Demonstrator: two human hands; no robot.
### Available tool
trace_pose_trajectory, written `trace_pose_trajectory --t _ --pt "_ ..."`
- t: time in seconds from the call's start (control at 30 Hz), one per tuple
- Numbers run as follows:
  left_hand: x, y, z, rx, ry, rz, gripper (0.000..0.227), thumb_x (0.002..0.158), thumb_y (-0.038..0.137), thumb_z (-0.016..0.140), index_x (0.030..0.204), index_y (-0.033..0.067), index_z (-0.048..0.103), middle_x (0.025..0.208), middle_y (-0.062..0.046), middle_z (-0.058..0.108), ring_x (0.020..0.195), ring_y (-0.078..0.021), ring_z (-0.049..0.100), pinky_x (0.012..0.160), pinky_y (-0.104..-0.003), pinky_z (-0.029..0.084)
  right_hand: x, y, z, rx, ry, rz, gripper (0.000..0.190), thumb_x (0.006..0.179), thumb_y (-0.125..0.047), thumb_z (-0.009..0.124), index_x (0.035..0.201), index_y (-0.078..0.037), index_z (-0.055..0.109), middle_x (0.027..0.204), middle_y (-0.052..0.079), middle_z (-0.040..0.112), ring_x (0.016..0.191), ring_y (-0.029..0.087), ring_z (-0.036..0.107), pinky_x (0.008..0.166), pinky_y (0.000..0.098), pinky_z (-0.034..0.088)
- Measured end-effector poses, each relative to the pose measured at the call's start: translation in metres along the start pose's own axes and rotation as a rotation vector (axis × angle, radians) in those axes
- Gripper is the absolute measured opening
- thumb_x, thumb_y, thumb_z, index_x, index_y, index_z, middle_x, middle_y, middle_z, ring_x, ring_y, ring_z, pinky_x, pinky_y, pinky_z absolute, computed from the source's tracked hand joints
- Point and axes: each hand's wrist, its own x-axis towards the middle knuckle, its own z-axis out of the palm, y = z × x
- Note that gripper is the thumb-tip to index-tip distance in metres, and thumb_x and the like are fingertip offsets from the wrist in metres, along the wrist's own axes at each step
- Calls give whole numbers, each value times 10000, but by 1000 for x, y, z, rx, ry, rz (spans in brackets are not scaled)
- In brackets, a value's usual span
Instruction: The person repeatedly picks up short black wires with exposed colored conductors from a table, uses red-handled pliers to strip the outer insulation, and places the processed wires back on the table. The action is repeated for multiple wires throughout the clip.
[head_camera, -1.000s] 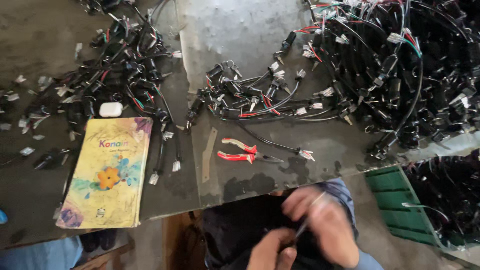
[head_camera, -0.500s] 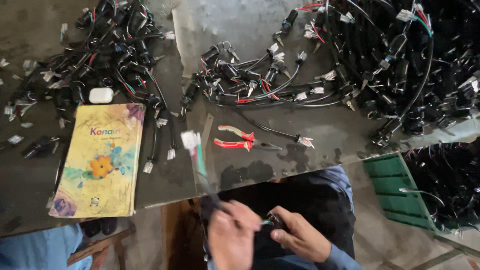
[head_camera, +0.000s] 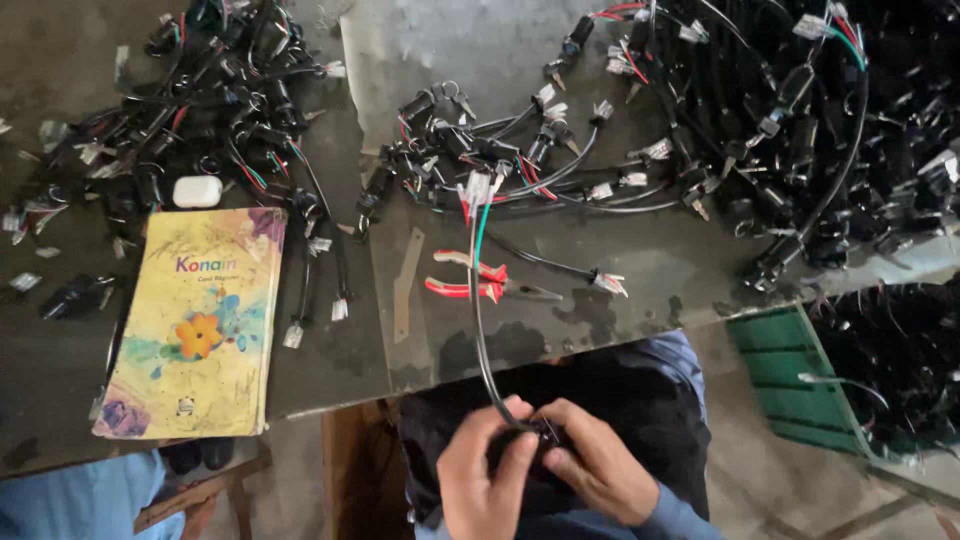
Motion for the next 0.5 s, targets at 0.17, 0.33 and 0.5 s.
trace_pose_trajectory --t 0.17,0.33,0.5 --pt "-2 -11 -6 45 -75 -11 360 810 66 820 1149 5 715 947 -107 818 904 -180 815 841 -298 607 -4 -6 3 -278 82 46 414 842 -220 752 1186 -29 622 948 143 655 886 348 625 763 398 501" --pt "-11 -11 1 76 -28 -72 371 795 79 824 1149 15 732 919 -102 828 885 -168 838 809 -296 626 -4 -13 5 -178 73 89 414 866 -226 737 1214 -32 625 963 137 663 880 333 662 759 404 537" --pt "-20 -9 2 -251 -95 -120 288 899 93 728 1171 2 706 1007 -124 814 966 -195 786 883 -300 591 1 -10 1 -270 162 -75 499 856 -215 656 1267 44 542 1054 185 620 954 359 617 834 426 490"
